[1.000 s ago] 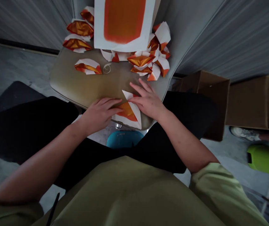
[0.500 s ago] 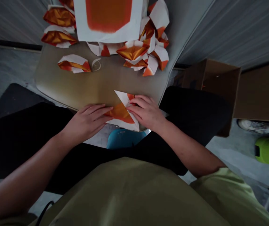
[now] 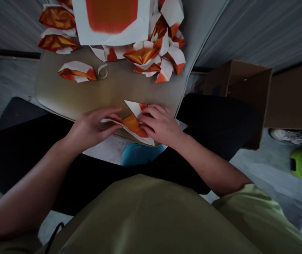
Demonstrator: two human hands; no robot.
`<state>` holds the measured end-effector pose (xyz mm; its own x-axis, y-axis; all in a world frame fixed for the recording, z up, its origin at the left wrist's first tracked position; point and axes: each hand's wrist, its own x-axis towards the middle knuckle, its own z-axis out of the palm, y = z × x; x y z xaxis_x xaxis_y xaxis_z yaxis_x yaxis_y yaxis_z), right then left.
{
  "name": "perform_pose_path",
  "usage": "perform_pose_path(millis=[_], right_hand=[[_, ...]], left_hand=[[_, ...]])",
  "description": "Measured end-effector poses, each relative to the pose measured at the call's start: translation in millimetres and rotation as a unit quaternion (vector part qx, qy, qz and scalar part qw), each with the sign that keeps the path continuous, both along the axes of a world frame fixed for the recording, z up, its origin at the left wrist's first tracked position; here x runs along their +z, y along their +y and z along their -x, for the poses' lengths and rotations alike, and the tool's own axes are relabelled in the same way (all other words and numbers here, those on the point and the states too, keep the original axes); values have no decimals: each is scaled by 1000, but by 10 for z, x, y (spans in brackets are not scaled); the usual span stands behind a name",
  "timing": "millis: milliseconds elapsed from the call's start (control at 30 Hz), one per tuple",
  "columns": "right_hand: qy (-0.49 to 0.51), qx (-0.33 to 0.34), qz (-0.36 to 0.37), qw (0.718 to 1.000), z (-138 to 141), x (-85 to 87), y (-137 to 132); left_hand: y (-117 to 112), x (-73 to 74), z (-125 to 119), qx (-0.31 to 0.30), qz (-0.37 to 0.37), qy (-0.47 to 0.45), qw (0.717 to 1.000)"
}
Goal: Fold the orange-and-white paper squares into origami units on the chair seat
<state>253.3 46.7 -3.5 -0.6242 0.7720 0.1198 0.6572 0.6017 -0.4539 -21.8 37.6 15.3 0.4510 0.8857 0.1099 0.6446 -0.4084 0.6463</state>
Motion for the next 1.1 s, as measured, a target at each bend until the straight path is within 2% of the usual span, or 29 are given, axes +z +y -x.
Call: perform_pose_path(millis=[133, 300, 533, 667, 767, 867, 967, 1100], right_hand=[[5, 6, 8, 1000, 1, 26, -1], [30, 6, 37, 999, -33, 82, 22], [11, 9, 48, 999, -37, 96, -33], [-7, 12, 32, 999, -26, 65, -63], [-2, 15, 19, 1000, -23, 31, -67], [13, 11, 29, 999, -32, 1, -57], [25, 13, 41, 999, -55, -3, -44], [27, 27, 46, 998, -97, 31, -40]], left_hand=[[93, -108, -108, 64, 50, -22, 996], [149, -146, -211, 89, 50, 3, 995], [146, -186, -298, 62, -19, 84, 994], [47, -200, -304, 78, -112, 130, 982], [-84, -191, -294, 31, -204, 145, 968], [-208, -203, -305, -41, -255, 141, 956], [-286, -264, -337, -64, -254, 144, 954], [-352, -386, -357, -59, -231, 155, 959]])
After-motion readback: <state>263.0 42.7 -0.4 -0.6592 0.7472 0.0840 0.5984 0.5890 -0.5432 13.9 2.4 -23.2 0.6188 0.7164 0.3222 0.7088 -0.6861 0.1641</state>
